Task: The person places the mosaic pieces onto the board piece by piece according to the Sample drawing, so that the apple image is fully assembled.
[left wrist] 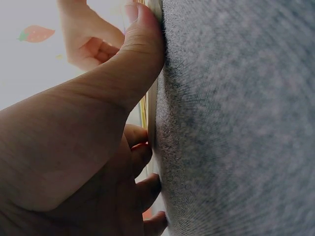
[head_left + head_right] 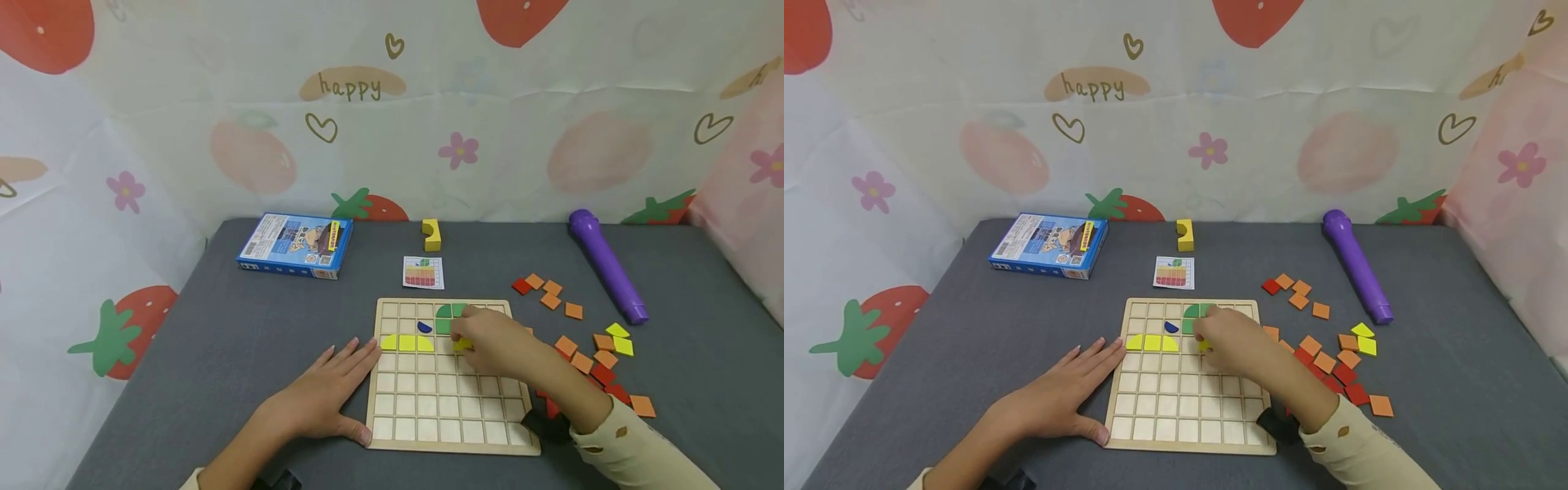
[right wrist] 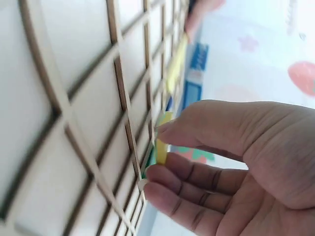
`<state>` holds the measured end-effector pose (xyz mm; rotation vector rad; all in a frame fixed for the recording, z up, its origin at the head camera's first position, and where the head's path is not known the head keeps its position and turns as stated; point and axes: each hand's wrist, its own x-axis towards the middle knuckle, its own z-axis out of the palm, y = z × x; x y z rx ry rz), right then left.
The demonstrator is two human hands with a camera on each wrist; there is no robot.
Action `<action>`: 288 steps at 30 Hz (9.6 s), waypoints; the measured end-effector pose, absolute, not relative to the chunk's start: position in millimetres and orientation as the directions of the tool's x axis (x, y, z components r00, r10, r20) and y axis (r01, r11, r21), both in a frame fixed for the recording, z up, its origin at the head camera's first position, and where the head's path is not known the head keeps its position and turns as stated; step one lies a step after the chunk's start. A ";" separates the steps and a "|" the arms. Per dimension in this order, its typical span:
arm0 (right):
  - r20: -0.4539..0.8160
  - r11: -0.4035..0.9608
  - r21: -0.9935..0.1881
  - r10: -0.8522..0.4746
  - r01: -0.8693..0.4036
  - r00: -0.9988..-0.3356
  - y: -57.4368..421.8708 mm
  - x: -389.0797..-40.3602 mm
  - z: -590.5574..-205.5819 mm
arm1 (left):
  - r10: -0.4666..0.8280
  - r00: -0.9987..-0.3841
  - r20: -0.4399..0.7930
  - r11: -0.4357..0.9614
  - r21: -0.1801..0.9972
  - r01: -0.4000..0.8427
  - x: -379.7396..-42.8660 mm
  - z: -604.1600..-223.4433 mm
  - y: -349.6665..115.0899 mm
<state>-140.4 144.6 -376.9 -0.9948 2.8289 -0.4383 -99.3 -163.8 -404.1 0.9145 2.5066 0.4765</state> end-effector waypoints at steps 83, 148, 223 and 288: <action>-0.089 0.928 -0.309 -0.243 -0.206 -0.966 298.1 -168.6 -380.2 | 0.673 -0.689 -0.270 0.719 0.460 0.521 -99.0 -405.2 -164.2; 0.155 0.664 -0.439 -0.607 -0.605 -0.779 171.8 -137.4 -397.6 | 0.675 -0.691 -0.258 0.716 0.455 0.530 -99.3 -406.7 -164.4; 0.021 0.762 -0.457 -0.506 -0.458 -0.862 243.3 -157.8 -378.7 | 0.668 -0.697 -0.261 0.723 0.449 0.525 -98.7 -406.3 -163.6; 0.063 0.701 -0.450 -0.593 -0.553 -0.803 177.1 -138.7 -400.8 | 0.670 -0.694 -0.263 0.723 0.441 0.531 -99.8 -406.1 -162.2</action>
